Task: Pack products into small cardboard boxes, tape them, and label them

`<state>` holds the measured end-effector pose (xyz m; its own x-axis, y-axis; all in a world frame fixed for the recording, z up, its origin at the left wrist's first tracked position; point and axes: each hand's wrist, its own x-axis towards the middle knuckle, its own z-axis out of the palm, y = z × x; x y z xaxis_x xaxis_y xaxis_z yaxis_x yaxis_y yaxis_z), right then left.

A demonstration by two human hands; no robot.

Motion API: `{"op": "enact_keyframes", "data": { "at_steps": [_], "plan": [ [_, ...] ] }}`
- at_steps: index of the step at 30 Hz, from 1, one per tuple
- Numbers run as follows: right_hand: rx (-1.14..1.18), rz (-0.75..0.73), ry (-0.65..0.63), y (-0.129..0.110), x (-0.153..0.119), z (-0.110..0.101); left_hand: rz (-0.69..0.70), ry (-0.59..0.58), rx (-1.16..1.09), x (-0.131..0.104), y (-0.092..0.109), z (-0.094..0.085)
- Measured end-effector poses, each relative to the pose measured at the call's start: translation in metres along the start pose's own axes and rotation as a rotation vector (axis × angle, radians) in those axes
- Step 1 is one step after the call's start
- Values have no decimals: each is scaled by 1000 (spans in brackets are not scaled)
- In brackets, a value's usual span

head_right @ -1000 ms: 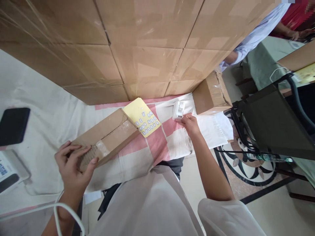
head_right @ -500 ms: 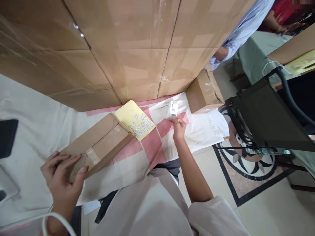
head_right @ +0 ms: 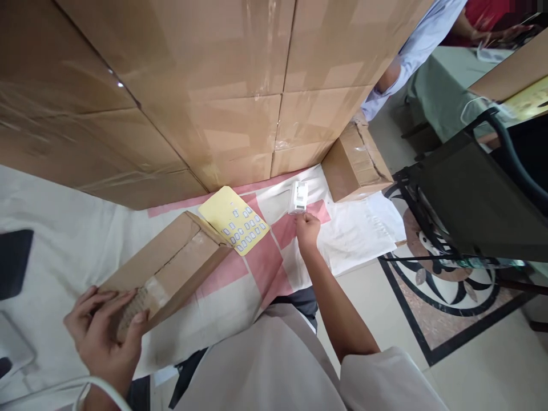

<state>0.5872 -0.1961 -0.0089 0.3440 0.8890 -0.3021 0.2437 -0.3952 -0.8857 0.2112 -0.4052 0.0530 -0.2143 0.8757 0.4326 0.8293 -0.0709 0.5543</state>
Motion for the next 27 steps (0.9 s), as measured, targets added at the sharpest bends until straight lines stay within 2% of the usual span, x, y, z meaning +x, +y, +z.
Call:
{"op": "enact_keyframes", "data": {
  "at_steps": [3,6,9,12,15,17,19,22,24,27],
  "plan": [
    [13,-35,71,2,1,1,11,-2,13,1,-1,3],
    [51,-80,86,2,1,2,44,-18,14,3,-5,3],
    [116,-142,35,-4,-11,1,75,-32,36,7,-3,-4],
    [192,-234,-31,-20,-39,-2,117,25,199,12,15,-12],
    [239,-426,-149,-44,-79,-1,190,63,337,18,47,-13],
    [227,-636,-291,-59,-107,4,272,28,313,20,70,-5],
    [177,-874,-454,-71,-132,10,289,-52,153,22,89,5],
    [105,-1163,-626,-81,-162,20,202,-170,-191,22,105,17],
    [88,-1249,-662,-82,-175,27,171,-174,-279,21,107,19],
    [91,-1223,-704,-78,-182,38,200,-140,-205,14,104,11]
  ]
}}
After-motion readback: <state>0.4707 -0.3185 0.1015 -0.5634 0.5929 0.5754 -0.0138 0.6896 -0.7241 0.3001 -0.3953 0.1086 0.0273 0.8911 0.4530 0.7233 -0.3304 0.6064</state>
